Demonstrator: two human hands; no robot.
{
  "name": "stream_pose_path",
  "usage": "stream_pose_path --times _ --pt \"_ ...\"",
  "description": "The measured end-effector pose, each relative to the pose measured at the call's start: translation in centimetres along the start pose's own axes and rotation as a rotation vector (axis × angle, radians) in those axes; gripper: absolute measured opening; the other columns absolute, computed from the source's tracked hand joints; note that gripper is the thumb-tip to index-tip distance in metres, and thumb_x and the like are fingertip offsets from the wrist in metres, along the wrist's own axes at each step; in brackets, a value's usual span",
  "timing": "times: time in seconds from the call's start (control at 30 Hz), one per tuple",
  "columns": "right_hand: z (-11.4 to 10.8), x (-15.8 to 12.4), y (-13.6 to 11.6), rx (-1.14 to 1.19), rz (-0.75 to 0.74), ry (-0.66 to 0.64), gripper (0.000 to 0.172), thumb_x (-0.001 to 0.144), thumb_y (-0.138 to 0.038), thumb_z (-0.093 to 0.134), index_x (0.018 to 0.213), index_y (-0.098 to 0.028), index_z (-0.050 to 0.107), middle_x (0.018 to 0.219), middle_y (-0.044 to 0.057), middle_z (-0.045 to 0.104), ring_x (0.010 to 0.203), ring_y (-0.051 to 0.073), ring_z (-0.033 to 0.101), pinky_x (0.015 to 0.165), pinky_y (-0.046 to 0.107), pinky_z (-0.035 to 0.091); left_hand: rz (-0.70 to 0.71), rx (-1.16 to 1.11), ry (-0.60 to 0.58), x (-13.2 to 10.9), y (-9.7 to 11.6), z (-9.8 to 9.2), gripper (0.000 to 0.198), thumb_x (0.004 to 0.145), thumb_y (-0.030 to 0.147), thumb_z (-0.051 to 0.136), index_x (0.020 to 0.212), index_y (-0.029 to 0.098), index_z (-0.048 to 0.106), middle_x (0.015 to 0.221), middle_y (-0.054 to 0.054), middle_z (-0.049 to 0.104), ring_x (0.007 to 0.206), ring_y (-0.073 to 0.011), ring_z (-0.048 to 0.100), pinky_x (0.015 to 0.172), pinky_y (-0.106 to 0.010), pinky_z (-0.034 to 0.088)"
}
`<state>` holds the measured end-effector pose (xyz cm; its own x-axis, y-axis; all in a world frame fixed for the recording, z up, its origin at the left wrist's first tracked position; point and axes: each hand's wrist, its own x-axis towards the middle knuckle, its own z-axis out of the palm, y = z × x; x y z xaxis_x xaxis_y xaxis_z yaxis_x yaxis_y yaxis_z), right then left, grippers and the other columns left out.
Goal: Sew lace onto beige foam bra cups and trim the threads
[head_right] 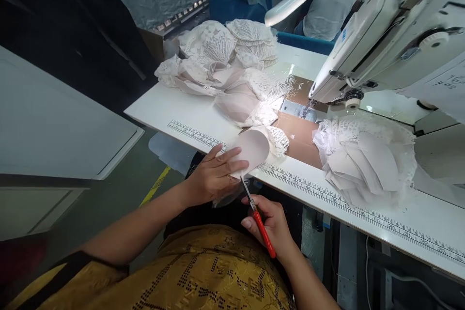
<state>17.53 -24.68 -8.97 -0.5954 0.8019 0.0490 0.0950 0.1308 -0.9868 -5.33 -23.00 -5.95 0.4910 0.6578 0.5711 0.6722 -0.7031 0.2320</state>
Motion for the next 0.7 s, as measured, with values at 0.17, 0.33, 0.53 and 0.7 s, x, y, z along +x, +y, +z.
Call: stream_pose_path --times 0.17,0.33,0.53,0.7 --pt "-1.0 -0.9 -0.5 0.009 0.001 0.002 0.032 0.085 -0.045 0.062 0.103 -0.020 0.063 0.060 -0.004 0.045 0.052 0.011 0.036 0.049 0.023 0.031 -0.032 -0.284 -0.029 1.6 -0.2 -2.3 0.016 0.093 0.016 0.049 0.100 0.018 0.064 0.104 -0.008 0.069 0.115 -0.0194 0.059 0.114 -0.043 0.030" --pt "-1.3 -1.5 -2.2 -0.044 -0.035 -0.103 0.028 0.082 -0.041 0.065 0.101 -0.020 0.065 0.060 -0.005 0.043 0.054 0.011 0.038 0.052 0.023 0.032 -0.131 -0.653 -0.220 1.2 0.8 -5.5 0.020 0.094 0.022 0.051 0.106 0.017 0.065 0.093 -0.011 0.064 0.090 -0.0190 0.061 0.080 -0.028 0.051" --pt "-1.1 -1.1 -2.1 -0.190 0.151 -0.147 0.027 0.085 -0.041 0.062 0.100 -0.019 0.065 0.068 -0.002 0.049 0.060 0.012 0.041 0.055 0.022 0.037 -0.288 -0.881 -0.435 0.2 0.8 -5.8 0.020 0.093 0.024 0.054 0.104 0.019 0.071 0.087 -0.009 0.068 0.077 -0.0162 0.063 0.069 -0.024 0.049" --pt "-1.9 -1.8 -1.8 -0.191 0.194 -0.181 0.030 0.085 -0.040 0.063 0.105 -0.019 0.064 0.068 -0.004 0.048 0.060 0.012 0.039 0.055 0.022 0.034 -0.375 -1.000 -0.422 -0.3 0.6 -5.1 0.022 0.093 0.022 0.054 0.106 0.018 0.071 0.103 -0.011 0.071 0.092 -0.0195 0.067 0.080 -0.027 0.052"
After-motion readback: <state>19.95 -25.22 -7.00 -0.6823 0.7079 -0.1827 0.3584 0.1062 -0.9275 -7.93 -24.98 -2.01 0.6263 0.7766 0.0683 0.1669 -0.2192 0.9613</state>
